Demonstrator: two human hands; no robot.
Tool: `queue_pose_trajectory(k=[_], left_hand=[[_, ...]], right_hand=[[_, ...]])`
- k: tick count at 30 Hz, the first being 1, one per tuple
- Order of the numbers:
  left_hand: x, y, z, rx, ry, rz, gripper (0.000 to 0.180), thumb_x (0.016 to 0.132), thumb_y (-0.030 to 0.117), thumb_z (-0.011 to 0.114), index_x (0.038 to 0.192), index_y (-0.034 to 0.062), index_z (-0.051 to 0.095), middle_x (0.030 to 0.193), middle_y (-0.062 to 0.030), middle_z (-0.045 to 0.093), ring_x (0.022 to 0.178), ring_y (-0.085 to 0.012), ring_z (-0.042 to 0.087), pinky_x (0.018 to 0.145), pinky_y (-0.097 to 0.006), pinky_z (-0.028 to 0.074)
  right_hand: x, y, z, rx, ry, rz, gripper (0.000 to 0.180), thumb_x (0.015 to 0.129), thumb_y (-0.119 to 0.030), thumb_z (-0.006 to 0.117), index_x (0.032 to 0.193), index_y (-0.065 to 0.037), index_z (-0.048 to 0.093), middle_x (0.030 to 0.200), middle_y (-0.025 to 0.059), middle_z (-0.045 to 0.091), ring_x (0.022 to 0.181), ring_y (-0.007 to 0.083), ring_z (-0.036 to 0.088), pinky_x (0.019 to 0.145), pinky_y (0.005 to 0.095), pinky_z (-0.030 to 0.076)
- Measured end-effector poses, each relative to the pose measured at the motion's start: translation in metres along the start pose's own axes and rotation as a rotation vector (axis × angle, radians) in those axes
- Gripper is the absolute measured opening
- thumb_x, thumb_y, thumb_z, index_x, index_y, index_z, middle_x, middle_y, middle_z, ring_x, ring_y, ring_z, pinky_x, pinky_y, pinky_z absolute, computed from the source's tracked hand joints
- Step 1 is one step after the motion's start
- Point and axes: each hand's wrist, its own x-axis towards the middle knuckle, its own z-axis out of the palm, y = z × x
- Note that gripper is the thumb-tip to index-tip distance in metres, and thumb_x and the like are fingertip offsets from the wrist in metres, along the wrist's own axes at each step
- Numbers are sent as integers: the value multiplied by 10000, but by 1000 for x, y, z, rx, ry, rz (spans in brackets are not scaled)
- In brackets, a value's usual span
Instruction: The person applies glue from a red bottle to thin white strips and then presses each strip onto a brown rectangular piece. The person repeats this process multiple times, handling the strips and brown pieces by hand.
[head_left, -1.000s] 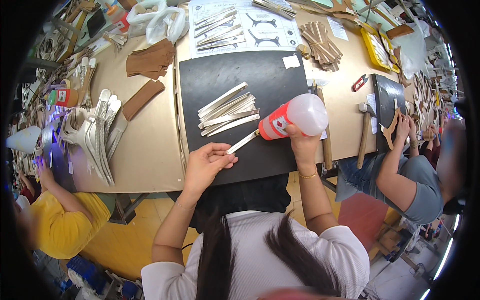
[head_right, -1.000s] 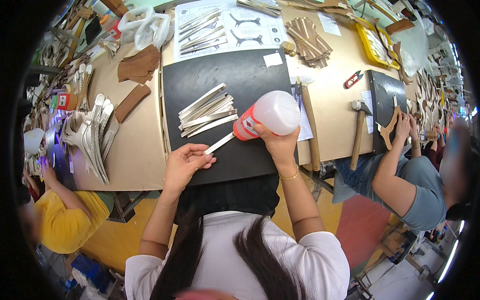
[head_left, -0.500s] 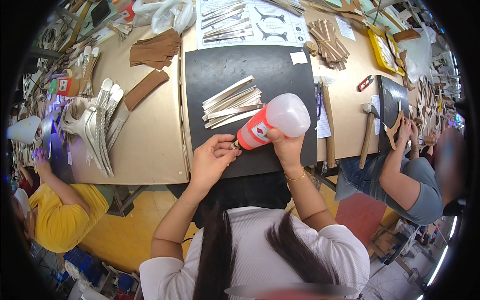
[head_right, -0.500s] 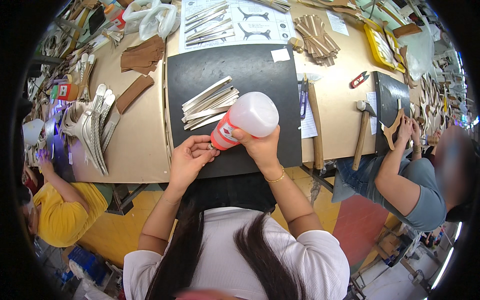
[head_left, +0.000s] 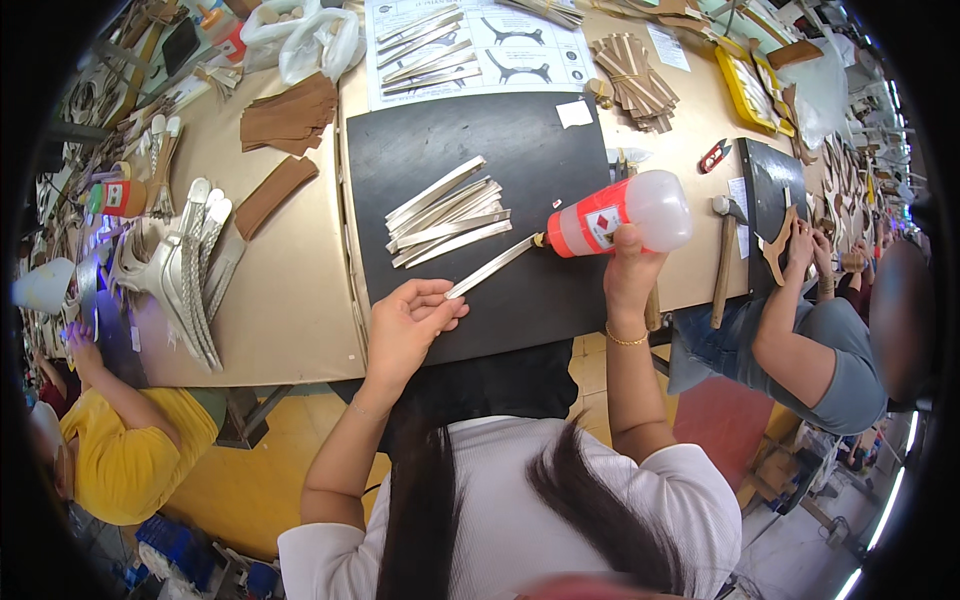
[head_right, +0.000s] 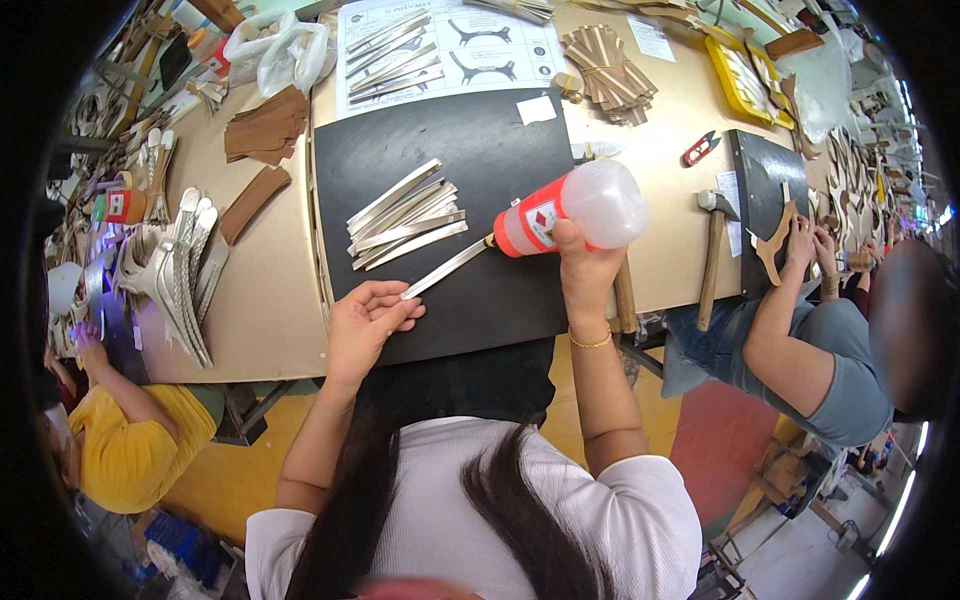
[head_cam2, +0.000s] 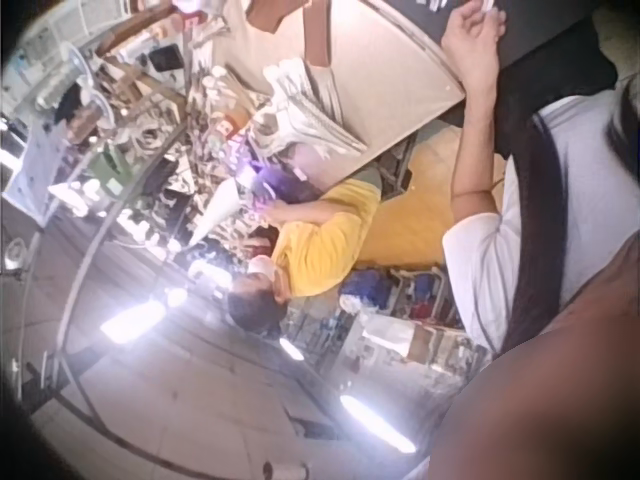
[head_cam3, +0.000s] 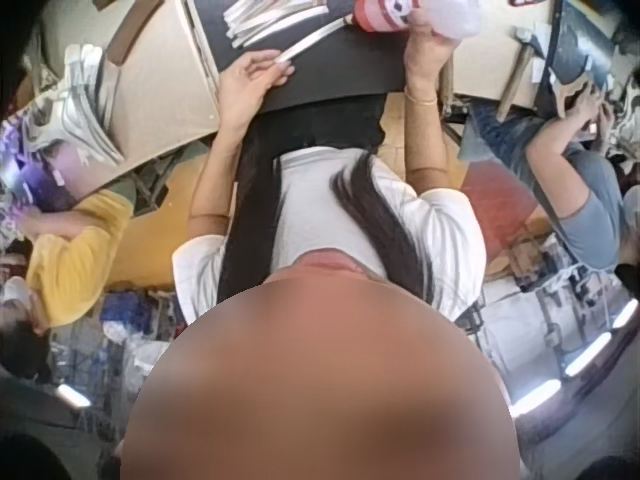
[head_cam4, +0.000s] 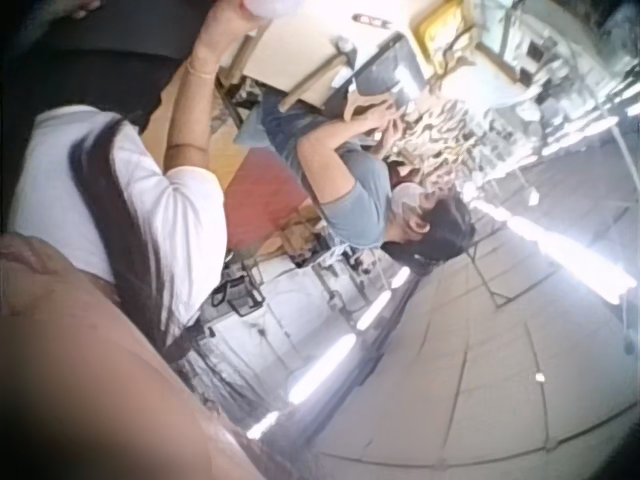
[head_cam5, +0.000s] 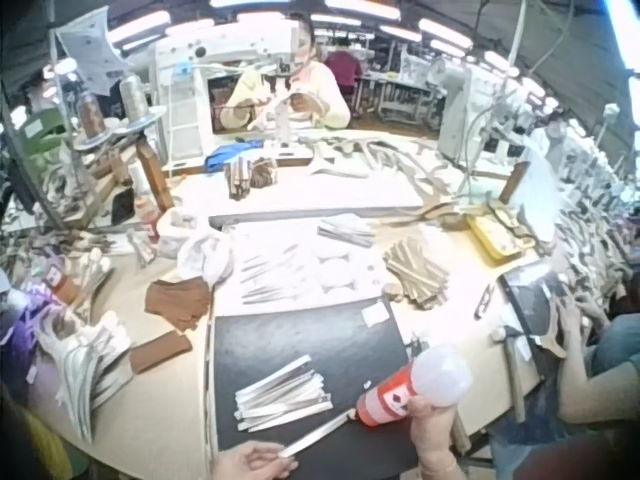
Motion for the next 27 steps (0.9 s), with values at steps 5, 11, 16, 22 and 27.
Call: queue_pose_trajectory(k=[5, 11, 16, 22, 27], left_hand=[[-1, 3, 1, -5, 2, -4, 236, 921, 7, 656, 1124, -100, 600, 986, -162, 708, 899, -193, 719, 758, -251, 583], [10, 39, -8, -20, 13, 2, 214, 919, 9, 649, 1114, -72, 613, 948, -166, 716, 876, -207, 724, 732, -277, 591], [83, 97, -27, 190, 143, 502, 238, 878, 148, 734, 1031, -24, 673, 791, -75, 665, 553, -83, 590, 480, -215, 460], [246, 173, -40, 623, 481, 926, 287, 847, 197, 754, 1047, -4, 707, 751, -9, 584, 589, -96, 512, 528, -267, 424], [307, 185, -47, 870, 601, 912, 395, 783, 224, 778, 1106, 9, 709, 740, -72, 603, 652, -194, 557, 650, -330, 472]], right_hand=[[-1, 6, -8, -7, 5, 16, 658, 783, -431, 846, 1188, -1, 555, 1071, 40, 589, 968, 124, 556, 853, 289, 469], [13, 14, -13, 333, 141, 112, 700, 850, -464, 762, 1300, -10, 477, 1164, 84, 600, 1065, 195, 611, 940, 349, 516], [20, 13, -21, 305, 197, 140, 714, 903, -559, 641, 1353, -39, 451, 1218, 82, 602, 1121, 199, 614, 974, 381, 520], [12, 18, -16, 279, 147, 124, 708, 904, -513, 668, 1371, -41, 422, 1227, 98, 599, 1132, 206, 607, 968, 385, 524], [18, 16, -17, 272, 131, 169, 719, 894, -529, 673, 1364, -43, 427, 1234, 104, 592, 1136, 210, 603, 971, 381, 521]])
